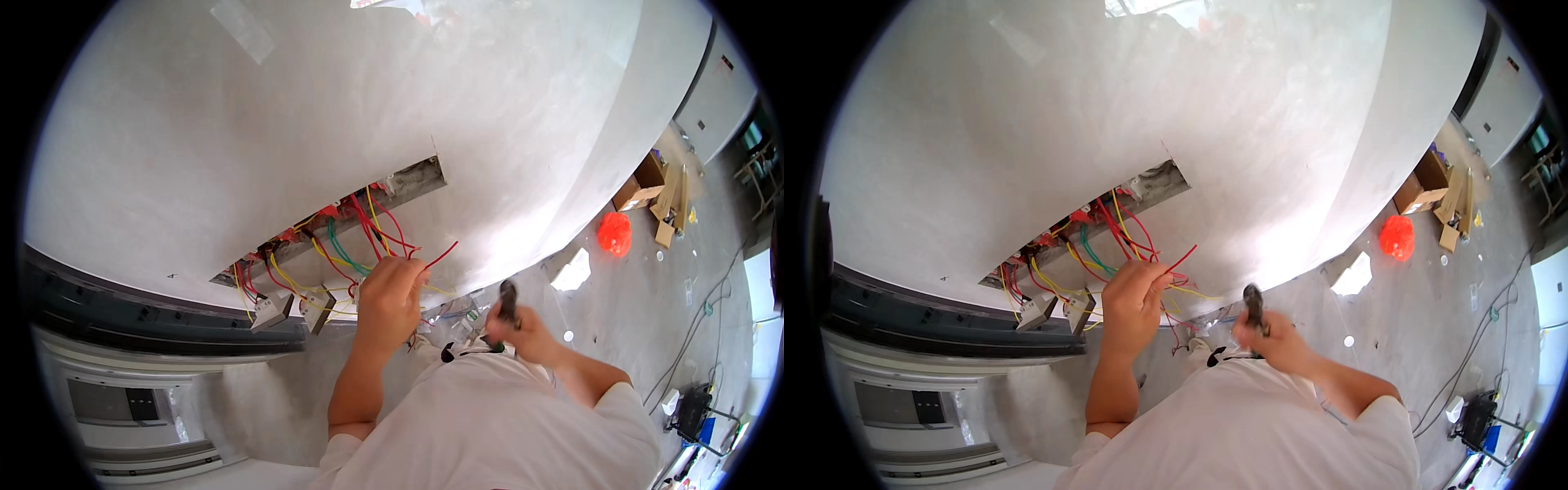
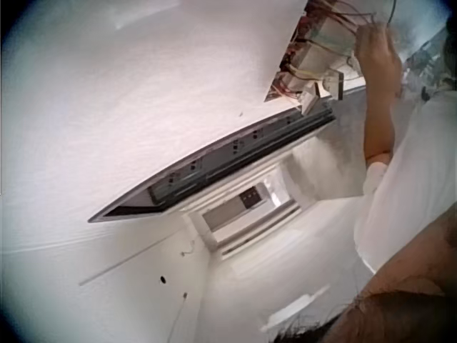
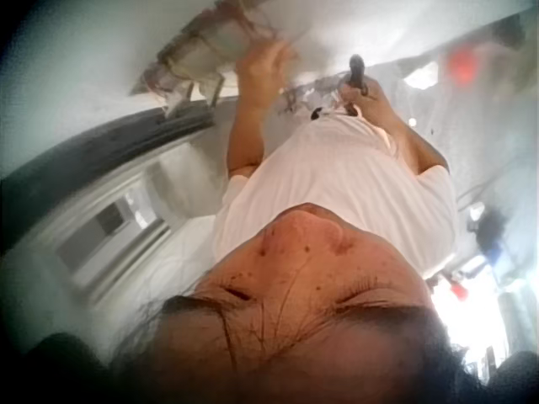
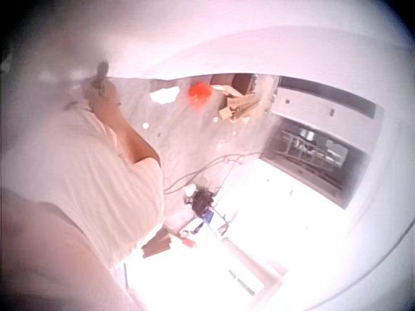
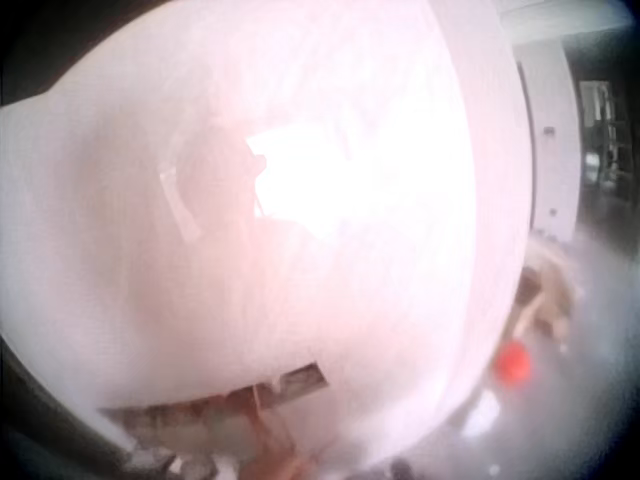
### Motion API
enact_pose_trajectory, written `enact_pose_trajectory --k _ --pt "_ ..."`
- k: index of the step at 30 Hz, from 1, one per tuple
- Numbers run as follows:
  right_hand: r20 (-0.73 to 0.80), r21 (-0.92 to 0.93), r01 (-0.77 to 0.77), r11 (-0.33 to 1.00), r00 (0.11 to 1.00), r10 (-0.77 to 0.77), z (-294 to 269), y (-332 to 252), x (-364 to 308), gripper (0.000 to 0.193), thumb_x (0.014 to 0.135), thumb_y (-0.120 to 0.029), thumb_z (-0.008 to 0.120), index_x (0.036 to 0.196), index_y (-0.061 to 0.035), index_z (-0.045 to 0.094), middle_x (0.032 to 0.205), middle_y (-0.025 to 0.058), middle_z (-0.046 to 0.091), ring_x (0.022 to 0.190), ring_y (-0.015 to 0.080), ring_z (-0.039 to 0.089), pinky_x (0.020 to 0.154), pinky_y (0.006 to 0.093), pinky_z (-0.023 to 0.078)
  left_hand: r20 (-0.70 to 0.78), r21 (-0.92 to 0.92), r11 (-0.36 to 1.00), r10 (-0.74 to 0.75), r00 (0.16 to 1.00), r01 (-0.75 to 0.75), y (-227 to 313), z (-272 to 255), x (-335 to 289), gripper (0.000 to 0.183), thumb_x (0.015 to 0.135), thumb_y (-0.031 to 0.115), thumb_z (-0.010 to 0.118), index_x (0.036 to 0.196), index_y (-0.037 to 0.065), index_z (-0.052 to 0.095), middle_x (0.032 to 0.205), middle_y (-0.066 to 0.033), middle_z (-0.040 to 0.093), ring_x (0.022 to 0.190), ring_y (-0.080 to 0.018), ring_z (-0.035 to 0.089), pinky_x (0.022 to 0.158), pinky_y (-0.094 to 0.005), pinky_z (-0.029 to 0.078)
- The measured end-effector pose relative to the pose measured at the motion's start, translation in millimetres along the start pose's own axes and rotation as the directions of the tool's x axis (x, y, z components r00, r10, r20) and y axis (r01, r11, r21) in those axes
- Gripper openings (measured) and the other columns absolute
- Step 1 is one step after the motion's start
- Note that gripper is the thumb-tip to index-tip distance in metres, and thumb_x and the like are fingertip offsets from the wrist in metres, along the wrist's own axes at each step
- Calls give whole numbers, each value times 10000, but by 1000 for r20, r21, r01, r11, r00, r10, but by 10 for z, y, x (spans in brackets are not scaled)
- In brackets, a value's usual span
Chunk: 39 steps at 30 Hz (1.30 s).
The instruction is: The person installs a multi-gang electrical outlet into a wall cavity. They use a cordless drill to secure the outlet plate and a screwdriver to connect and tighten the wires. The person also uses pliers to strip wire insulation and prepare the connections.
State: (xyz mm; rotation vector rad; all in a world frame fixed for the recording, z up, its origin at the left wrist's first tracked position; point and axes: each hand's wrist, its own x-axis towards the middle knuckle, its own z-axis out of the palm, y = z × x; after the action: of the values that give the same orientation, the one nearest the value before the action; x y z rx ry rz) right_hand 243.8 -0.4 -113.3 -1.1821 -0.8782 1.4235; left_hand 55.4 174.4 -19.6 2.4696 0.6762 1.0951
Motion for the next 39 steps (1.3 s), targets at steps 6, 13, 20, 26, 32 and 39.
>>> enact_pose_trajectory --k 6,13,20,26,32,39 --pt "116 -608 580 542 740 -662 170 -1063 712 300 809 54 718 1095 -9 649 1049 99 667 850 255 646 732 337 522 83 78 996 24 996 -30 -17 -92 -20 188 800 -78 729 971 -24 672 892 -160 657 813 -355 636 701 -430 509" --pt "457 -693 721 21 461 -761 336 -1120 1177 480 638 59 762 1100 -42 681 1045 77 700 866 287 658 718 396 537 204 64 998 3 979 -17 -40 -302 -41 311 725 -117 664 1031 -59 661 1028 -181 642 925 -385 636 795 -451 531" --pt "518 -608 793 23 419 -745 316 -1116 1361 387 623 121 681 975 -41 666 877 75 664 797 294 628 649 404 490 239 -2 994 104 965 -106 -205 -372 22 332 712 -118 650 1037 -54 678 956 -147 644 917 -349 642 776 -426 545" --pt "395 -533 754 384 623 -674 275 -1001 1356 420 640 160 614 1006 -40 663 864 112 635 819 341 617 657 428 487 325 -167 986 35 945 20 -251 -443 74 257 795 -53 751 1043 1 712 893 -129 681 860 -320 664 735 -409 551" --pt "243 -375 508 776 861 -446 219 -1013 1327 96 945 -21 653 1039 -18 668 980 96 696 888 222 635 787 342 505 243 -267 962 122 962 -54 -328 -349 103 252 786 -75 763 1020 6 716 905 -121 693 867 -313 676 732 -394 549" --pt "-269 -437 104 893 933 -241 6 -168 948 265 1031 -280 614 1053 -29 697 783 49 726 699 174 657 689 342 521 102 -168 974 174 980 -155 -260 -152 124 197 729 -99 744 881 4 673 841 -116 660 764 -308 630 643 -396 496"
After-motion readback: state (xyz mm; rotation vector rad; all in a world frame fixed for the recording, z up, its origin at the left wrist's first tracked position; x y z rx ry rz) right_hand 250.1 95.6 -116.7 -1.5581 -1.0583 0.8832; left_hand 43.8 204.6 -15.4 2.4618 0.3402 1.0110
